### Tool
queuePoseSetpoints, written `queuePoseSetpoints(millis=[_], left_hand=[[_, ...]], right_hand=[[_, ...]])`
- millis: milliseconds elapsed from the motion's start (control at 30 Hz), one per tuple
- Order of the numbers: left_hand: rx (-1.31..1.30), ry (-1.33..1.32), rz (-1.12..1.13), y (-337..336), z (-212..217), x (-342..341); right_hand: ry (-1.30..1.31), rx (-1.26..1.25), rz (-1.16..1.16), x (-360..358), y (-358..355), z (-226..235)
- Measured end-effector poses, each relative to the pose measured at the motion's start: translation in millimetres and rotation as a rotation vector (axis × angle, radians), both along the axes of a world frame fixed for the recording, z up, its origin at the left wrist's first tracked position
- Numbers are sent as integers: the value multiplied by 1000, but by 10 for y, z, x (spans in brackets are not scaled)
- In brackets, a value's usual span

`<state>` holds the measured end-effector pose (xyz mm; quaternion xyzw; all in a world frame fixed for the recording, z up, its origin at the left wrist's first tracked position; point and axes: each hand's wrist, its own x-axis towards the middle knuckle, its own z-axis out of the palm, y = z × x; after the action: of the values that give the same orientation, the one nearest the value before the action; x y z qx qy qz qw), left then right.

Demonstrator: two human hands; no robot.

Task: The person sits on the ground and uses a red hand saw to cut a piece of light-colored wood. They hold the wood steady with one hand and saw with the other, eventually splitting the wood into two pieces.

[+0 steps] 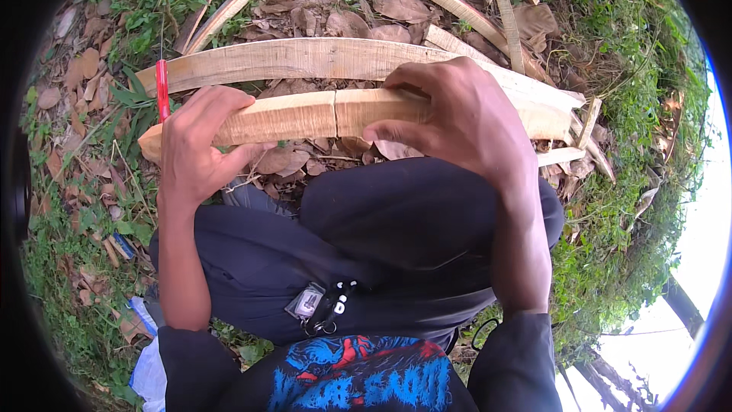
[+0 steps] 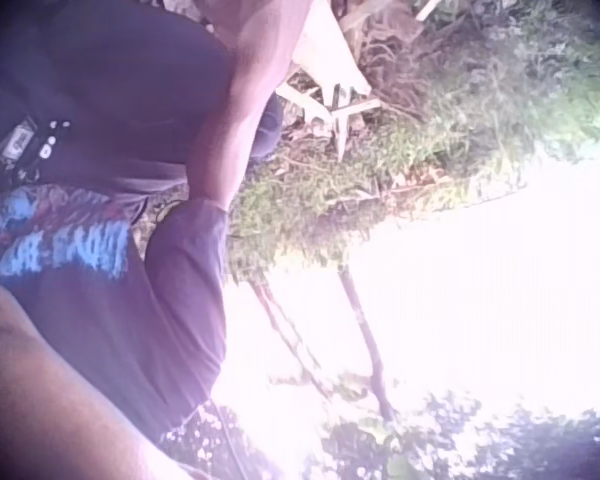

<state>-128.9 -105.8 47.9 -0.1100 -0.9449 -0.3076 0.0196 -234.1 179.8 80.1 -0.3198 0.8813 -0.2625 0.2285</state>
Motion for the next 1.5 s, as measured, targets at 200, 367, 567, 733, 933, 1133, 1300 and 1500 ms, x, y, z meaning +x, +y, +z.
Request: queuePoseSetpoints(millis=[200, 367, 567, 733, 933, 1133, 1300, 1500], left_hand=[[48, -206, 58, -146, -118, 92], [9, -206, 64, -105, -164, 105], [-353, -277, 211, 134, -363, 130], [-228, -304, 232, 152, -394, 175], [-141, -299, 218, 82, -336, 114], [-109, -142, 60, 70, -250, 124], [-188, 106, 22, -1, -313, 42], [-265, 214, -83, -123, -194, -557]], right_hand=[[330, -12, 31, 86, -110, -189], [386, 19, -1, 188, -153, -327], [75, 221, -112, 373, -295, -571], [160, 142, -106, 411, -270, -656], [223, 145, -100, 392, -285, -608], [61, 195, -136, 228, -203, -414], [138, 127, -117, 113, -178, -409], [434, -83, -216, -279, -253, -623]])
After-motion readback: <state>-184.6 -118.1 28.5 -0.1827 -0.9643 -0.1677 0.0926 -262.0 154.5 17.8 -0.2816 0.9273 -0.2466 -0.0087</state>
